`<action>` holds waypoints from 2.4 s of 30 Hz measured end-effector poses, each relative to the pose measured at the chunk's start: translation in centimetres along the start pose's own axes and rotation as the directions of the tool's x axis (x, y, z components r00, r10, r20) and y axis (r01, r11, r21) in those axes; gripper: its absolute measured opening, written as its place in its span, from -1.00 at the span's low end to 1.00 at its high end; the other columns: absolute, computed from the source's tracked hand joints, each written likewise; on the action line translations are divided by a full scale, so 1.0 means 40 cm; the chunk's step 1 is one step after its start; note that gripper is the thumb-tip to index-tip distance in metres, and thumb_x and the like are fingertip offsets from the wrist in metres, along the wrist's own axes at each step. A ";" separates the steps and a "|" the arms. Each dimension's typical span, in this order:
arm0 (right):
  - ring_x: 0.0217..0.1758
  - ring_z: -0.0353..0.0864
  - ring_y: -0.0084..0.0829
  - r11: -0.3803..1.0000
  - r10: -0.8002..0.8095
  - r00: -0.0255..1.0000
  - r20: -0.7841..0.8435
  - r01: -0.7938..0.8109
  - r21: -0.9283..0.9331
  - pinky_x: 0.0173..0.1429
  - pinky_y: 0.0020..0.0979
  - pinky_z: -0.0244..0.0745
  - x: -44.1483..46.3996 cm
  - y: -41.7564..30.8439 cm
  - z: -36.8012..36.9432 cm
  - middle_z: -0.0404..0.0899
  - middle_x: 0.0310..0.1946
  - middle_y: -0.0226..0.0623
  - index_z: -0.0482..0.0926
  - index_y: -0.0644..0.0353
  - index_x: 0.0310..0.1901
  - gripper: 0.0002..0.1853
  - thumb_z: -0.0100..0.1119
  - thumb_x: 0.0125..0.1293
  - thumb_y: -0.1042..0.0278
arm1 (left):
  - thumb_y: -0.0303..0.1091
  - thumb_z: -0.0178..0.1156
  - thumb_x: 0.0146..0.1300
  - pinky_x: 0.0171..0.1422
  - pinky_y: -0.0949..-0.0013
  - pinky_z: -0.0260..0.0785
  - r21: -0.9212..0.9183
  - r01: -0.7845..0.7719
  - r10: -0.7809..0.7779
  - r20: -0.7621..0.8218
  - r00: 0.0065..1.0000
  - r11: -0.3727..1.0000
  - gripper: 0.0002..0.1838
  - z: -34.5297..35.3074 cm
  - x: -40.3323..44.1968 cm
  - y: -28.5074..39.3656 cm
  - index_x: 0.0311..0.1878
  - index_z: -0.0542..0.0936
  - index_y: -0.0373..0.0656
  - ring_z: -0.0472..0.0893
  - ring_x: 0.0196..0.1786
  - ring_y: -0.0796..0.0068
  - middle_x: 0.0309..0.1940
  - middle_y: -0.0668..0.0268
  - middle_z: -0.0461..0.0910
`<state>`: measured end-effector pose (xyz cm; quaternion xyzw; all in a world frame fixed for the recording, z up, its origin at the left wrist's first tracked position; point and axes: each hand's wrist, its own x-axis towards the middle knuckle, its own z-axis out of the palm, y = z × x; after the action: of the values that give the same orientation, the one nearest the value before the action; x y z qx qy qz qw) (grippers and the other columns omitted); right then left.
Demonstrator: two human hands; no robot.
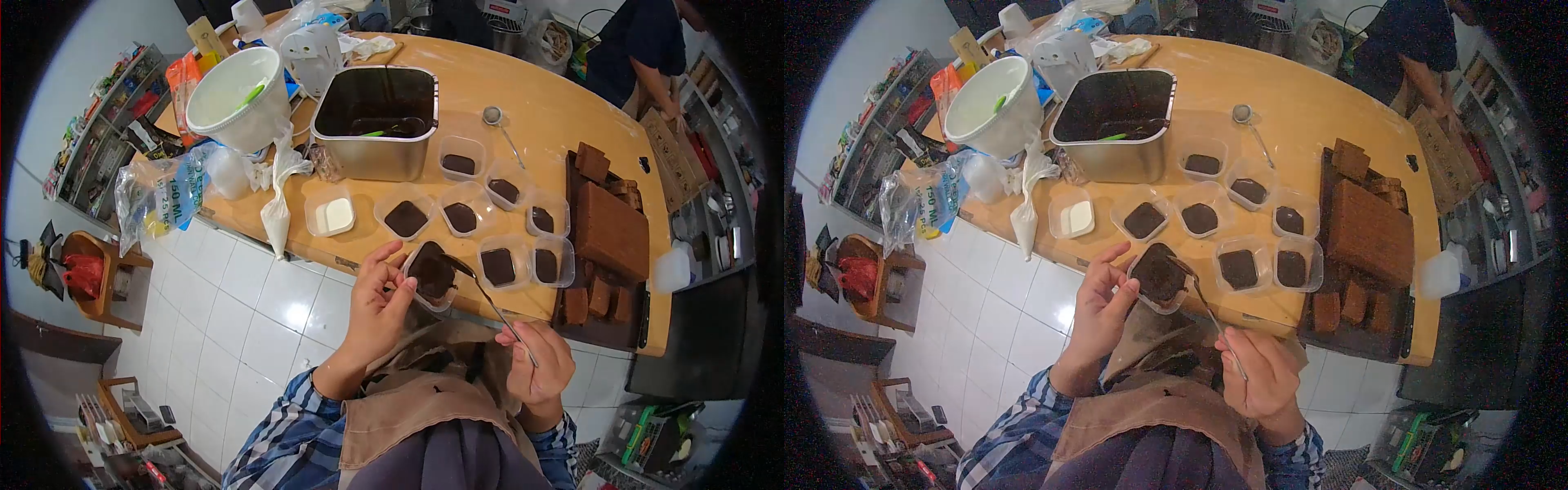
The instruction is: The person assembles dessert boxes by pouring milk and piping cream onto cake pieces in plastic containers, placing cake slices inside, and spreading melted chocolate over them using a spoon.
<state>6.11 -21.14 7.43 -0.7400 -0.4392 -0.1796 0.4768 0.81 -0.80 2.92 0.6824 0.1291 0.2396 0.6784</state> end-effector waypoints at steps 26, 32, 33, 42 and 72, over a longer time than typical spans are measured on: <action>-0.52 0.59 -0.32 0.994 -0.001 1.000 -0.006 0.001 -0.105 -0.39 -0.45 0.49 -0.004 -0.010 0.015 0.54 -0.50 -0.05 0.47 0.45 -0.21 -0.80 -0.05 0.10 0.65 | -0.50 0.08 0.17 -0.12 0.53 0.34 -0.011 0.001 -0.001 -0.038 0.999 1.000 -0.90 0.002 -0.003 0.012 -0.43 0.37 -0.21 0.35 0.18 0.26 0.14 0.12 0.21; -0.51 0.60 -0.31 0.995 0.010 1.000 0.011 -0.009 -0.097 -0.39 -0.45 0.50 -0.001 -0.015 0.016 0.53 -0.47 -0.04 0.48 0.46 -0.22 -0.80 -0.04 0.10 0.65 | -0.50 0.09 0.16 -0.12 0.53 0.33 -0.013 0.052 -0.053 -0.049 0.997 0.999 -0.89 0.001 -0.005 0.020 -0.44 0.37 -0.20 0.36 0.16 0.28 0.13 0.13 0.22; -0.51 0.60 -0.31 0.995 0.005 1.000 0.011 -0.004 -0.100 -0.39 -0.44 0.50 0.001 -0.015 0.017 0.53 -0.46 -0.04 0.48 0.45 -0.22 -0.80 -0.04 0.10 0.65 | -0.51 0.08 0.18 -0.02 0.48 0.28 -0.026 0.070 -0.072 -0.047 0.996 0.997 -0.89 0.001 -0.007 0.024 -0.44 0.36 -0.21 0.35 0.17 0.29 0.15 0.13 0.20; -0.42 0.58 -0.27 0.990 -0.011 0.998 0.061 0.020 -0.141 -0.30 -0.38 0.51 -0.002 -0.016 0.005 0.54 -0.45 -0.11 0.47 0.49 -0.19 -0.73 0.10 0.01 0.61 | -0.50 0.09 0.18 -0.10 0.49 0.40 0.026 -0.035 0.036 -0.058 0.998 0.999 -0.88 0.008 -0.005 0.020 -0.42 0.35 -0.23 0.33 0.19 0.23 0.14 0.12 0.20; -0.42 0.58 -0.26 0.995 -0.016 0.998 0.061 0.022 -0.094 -0.29 -0.36 0.51 0.000 -0.026 0.004 0.55 -0.44 -0.12 0.46 0.46 -0.17 -0.74 0.07 0.05 0.62 | -0.55 0.04 0.17 0.14 0.34 0.25 0.023 -0.086 0.087 -0.047 0.995 0.996 -0.92 0.006 -0.009 0.023 -0.41 0.36 -0.22 0.29 0.22 0.21 0.16 0.12 0.18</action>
<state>5.24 -20.85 7.93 -0.7626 -0.4513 -0.1826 0.4260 0.48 -1.22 3.80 0.6884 0.1182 0.2839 0.6569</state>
